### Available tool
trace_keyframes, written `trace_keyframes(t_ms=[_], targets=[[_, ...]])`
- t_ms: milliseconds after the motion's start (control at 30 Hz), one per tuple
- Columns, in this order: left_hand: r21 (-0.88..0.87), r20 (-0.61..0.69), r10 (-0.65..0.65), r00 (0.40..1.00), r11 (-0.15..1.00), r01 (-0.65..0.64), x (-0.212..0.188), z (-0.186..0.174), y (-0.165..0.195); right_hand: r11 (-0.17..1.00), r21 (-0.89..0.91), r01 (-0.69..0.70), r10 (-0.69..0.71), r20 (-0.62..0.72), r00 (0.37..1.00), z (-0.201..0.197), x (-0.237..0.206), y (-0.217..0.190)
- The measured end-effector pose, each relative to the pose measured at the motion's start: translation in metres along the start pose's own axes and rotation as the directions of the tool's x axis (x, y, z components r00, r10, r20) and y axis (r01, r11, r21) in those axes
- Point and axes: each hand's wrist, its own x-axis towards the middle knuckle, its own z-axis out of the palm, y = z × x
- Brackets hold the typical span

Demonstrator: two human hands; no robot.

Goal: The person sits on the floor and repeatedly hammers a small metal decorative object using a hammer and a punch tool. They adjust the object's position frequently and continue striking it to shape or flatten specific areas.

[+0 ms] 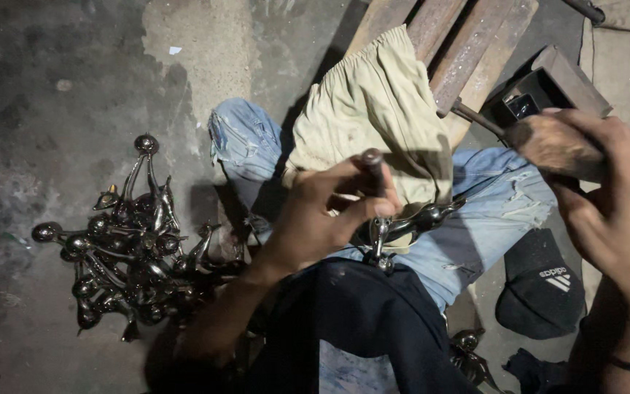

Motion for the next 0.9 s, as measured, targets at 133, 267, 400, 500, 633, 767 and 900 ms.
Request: trace_keyframes(t_ms=[133,267,400,500,633,767,900], targets=[[0.251,-0.033,-0.181,0.983,0.950,0.184,0.008,0.015,-0.004,0.992,-0.103,0.077,-0.069,0.081,0.994,-0.005,0.011,-0.001],[0.306,-0.083,-0.112,0.990,0.943,0.132,0.005,0.024,-0.007,0.978,-0.174,0.117,-0.094,0.134,0.986,-0.004,0.016,0.004],[0.366,-0.096,-0.019,0.995,0.929,0.053,-0.003,0.029,-0.011,0.956,-0.107,-0.272,0.292,0.277,0.915,-0.005,0.020,0.016],[0.383,-0.133,-0.008,0.991,0.922,0.059,-0.005,0.034,-0.015,0.840,-0.530,0.117,0.071,0.321,0.944,-0.014,0.019,0.027],[0.498,-0.185,0.092,0.979,0.867,0.013,-0.013,0.041,-0.017,0.997,-0.057,0.058,-0.051,0.129,0.990,-0.016,0.016,0.036],[0.549,-0.199,0.163,0.966,0.836,-0.028,-0.019,0.046,-0.014,0.796,-0.484,0.363,-0.159,0.412,0.897,-0.024,0.016,0.036],[0.494,-0.246,0.153,0.957,0.869,-0.012,-0.023,0.050,-0.010,0.999,0.031,0.010,-0.012,0.086,0.996,-0.023,0.030,0.030]])
